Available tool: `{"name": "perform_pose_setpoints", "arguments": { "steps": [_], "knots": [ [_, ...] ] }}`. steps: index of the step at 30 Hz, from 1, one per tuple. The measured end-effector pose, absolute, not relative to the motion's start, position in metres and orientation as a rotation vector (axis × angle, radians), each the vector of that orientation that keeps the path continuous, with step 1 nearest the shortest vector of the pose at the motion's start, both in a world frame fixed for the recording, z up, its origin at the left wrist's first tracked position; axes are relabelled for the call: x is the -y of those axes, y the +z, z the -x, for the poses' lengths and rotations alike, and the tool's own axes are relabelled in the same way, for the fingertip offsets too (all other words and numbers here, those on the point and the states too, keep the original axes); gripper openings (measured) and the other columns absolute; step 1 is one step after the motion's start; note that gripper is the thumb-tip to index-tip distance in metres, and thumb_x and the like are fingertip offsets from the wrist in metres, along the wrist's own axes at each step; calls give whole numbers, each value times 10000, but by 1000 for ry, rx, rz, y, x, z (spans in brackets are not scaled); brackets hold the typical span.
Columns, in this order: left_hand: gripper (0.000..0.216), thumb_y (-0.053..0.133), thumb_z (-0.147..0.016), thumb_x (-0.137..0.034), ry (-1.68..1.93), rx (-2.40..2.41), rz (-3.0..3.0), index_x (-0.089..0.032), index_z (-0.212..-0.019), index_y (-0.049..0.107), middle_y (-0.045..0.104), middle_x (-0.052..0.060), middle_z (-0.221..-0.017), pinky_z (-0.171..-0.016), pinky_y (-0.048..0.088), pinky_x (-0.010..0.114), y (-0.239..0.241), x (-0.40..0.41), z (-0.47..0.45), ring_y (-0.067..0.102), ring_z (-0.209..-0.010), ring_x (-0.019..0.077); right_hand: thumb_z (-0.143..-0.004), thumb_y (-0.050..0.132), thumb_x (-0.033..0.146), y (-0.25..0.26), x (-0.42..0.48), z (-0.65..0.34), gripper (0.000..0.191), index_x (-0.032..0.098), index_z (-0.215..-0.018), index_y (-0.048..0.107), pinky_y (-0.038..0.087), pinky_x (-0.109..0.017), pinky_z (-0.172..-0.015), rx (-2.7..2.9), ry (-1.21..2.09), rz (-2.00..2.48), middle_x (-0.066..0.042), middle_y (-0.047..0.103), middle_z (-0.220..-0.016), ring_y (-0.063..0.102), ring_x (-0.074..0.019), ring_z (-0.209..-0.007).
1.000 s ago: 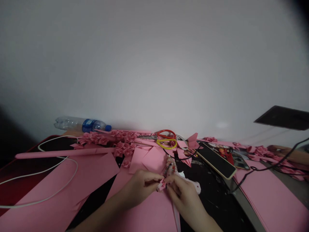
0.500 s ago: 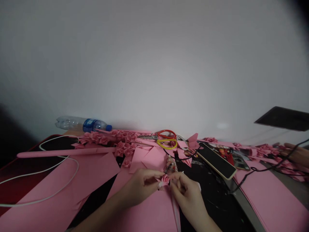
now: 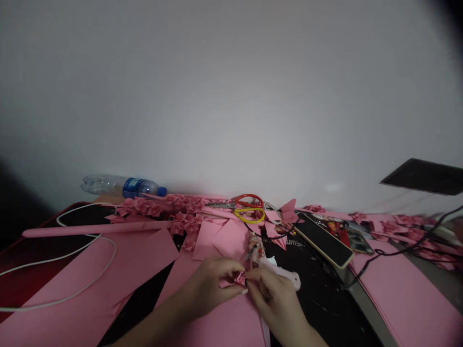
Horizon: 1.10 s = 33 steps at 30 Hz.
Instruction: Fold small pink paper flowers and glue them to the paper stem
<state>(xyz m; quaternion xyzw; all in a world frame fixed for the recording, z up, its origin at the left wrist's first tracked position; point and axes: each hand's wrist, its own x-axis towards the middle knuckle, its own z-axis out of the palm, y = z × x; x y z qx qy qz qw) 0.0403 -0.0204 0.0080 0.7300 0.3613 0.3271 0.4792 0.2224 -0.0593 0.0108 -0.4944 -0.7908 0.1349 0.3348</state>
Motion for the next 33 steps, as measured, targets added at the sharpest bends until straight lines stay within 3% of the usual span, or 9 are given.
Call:
{"name": "perform_pose_setpoints", "arguments": {
  "steps": [14, 19, 23, 29, 31, 33],
  "knots": [
    [91, 720, -718, -90, 749, -963, -1763, -175, -744, 737, 650, -21, -642, -561, 365, 190, 0, 20, -40, 523, -590, 112, -860, 498, 118, 10, 58, -223, 219, 158, -749, 682, 366, -204, -427, 2077, 306, 1291, -16, 644, -573, 537, -121, -449],
    [82, 689, -733, -125, 758, -956, -1725, -179, -729, 751, 659, -17, -629, -565, 364, 199, -5, 16, -40, 512, -587, 118, -848, 492, 112, 13, 57, -221, 212, 153, -797, 693, 381, -204, -434, 2056, 370, 1282, -25, 673, -612, 542, -123, -461],
    [87, 683, -747, -167, 791, -972, -1649, -205, -742, 761, 715, 4, -689, -606, 411, 218, -4, 11, -37, 585, -644, 149, -867, 458, 122, 19, 58, -224, 235, 162, -895, 688, 372, -209, -430, 2059, 377, 1296, 7, 607, -564, 526, -127, -452],
    [75, 656, -759, -201, 849, -1032, -1479, -201, -698, 700, 699, 6, -702, -655, 460, 242, 4, 4, -33, 637, -711, 177, -864, 440, 136, 27, 53, -239, 219, 179, -998, 608, 438, -230, -507, 1948, 301, 1434, 2, 607, -668, 570, -147, -527],
    [23, 674, -742, -212, 894, -1029, -1374, -193, -731, 667, 678, -4, -703, -656, 476, 248, 5, 3, -33, 643, -707, 176, -801, 458, 116, 31, 49, -244, 254, 185, -1013, 581, 482, -264, -593, 1943, 258, 1501, -21, 624, -754, 617, -180, -638],
    [102, 693, -729, -221, 946, -1010, -1272, -197, -801, 624, 664, -21, -689, -660, 494, 257, 5, 2, -33, 651, -690, 173, -739, 479, 103, 37, 46, -248, 301, 194, -1014, 559, 503, -308, -695, 1999, 281, 1561, -53, 642, -889, 641, -213, -769]
  ]
}}
